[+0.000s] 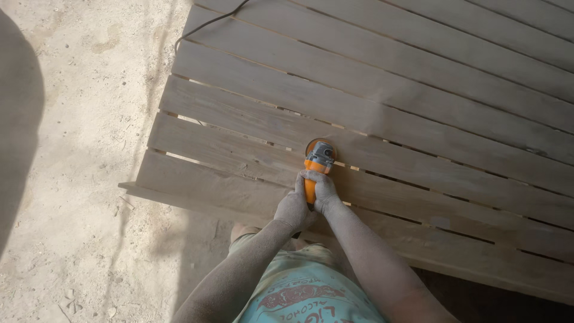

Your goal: The person uses an electric sander to smooth the surface of a wooden slatted board. They move the sander back and forth across the planks, generating sawdust, and occasionally adjust the power cord to maintain reach.

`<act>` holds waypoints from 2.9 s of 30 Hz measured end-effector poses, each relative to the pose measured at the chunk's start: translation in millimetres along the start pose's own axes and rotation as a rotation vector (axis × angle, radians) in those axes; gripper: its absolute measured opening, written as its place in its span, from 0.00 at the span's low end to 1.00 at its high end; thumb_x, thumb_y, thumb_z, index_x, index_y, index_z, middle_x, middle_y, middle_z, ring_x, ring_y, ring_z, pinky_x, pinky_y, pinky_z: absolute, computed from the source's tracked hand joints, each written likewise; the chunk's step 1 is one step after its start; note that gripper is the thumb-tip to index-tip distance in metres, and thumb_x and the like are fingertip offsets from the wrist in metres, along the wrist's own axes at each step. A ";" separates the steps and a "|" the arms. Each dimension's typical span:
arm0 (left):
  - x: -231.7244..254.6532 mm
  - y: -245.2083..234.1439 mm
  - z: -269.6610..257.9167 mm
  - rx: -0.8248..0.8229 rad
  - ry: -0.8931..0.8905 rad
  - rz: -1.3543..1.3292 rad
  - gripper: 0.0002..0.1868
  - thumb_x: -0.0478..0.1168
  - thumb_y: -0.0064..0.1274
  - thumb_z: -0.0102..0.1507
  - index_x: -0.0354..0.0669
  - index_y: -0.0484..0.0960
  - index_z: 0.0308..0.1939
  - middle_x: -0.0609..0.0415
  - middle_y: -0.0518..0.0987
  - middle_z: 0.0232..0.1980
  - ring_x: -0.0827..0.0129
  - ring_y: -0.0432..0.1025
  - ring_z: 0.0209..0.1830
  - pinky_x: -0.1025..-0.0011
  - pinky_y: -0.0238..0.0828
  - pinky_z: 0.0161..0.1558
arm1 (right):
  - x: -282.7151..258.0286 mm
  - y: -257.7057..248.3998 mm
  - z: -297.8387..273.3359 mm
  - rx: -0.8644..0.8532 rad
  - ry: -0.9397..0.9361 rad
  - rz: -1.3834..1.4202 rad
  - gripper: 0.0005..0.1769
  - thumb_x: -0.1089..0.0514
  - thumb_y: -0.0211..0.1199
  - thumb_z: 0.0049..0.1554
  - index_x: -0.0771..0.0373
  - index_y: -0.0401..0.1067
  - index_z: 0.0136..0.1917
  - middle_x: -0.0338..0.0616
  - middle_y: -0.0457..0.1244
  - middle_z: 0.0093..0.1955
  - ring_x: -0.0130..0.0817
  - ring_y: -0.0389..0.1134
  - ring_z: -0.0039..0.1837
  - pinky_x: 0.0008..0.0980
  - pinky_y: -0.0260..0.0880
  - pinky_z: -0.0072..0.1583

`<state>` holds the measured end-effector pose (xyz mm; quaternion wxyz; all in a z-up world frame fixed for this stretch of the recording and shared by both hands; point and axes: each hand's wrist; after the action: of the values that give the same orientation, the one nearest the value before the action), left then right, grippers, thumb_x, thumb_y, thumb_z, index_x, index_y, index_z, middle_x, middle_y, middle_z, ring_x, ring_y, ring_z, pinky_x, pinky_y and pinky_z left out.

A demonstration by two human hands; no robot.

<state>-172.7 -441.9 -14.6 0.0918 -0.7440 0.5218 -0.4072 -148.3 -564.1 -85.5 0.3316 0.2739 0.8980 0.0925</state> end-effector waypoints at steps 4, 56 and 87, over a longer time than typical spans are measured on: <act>60.7 51.2 13.3 -0.070 0.108 0.060 0.61 0.45 0.59 0.58 0.38 0.28 0.80 0.34 0.76 0.56 0.49 0.76 0.55 0.59 0.74 0.60 | -22.1 -88.3 -16.6 -0.038 -0.075 0.143 0.18 0.57 0.66 0.50 0.65 0.67 0.51 0.47 0.64 0.41 0.38 0.68 0.42 0.40 0.73 0.47; -27.2 -54.1 28.0 -0.014 -0.032 0.088 0.62 0.47 0.57 0.63 0.32 0.22 0.79 0.42 0.80 0.45 0.58 0.79 0.47 0.63 0.79 0.53 | -24.9 72.3 25.2 -0.087 0.030 -0.026 0.24 0.58 0.67 0.48 0.65 0.65 0.56 0.46 0.63 0.46 0.37 0.68 0.47 0.41 0.75 0.51; -210.8 -254.3 20.3 0.308 -0.354 -0.204 0.62 0.42 0.57 0.58 0.36 0.23 0.80 0.42 0.81 0.42 0.56 0.80 0.43 0.64 0.81 0.51 | 26.6 374.1 118.0 -0.408 0.109 -0.298 0.25 0.60 0.67 0.47 0.66 0.64 0.56 0.48 0.62 0.49 0.36 0.69 0.48 0.36 0.76 0.50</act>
<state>-6.2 -156.8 7.4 0.2526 -0.8297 0.3516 -0.3524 72.3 -239.6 -59.9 0.3411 0.0606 0.9077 0.2367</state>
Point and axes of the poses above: each hand's wrist, its own z-axis towards the middle knuckle, its own y-axis out of the palm, x = y × z
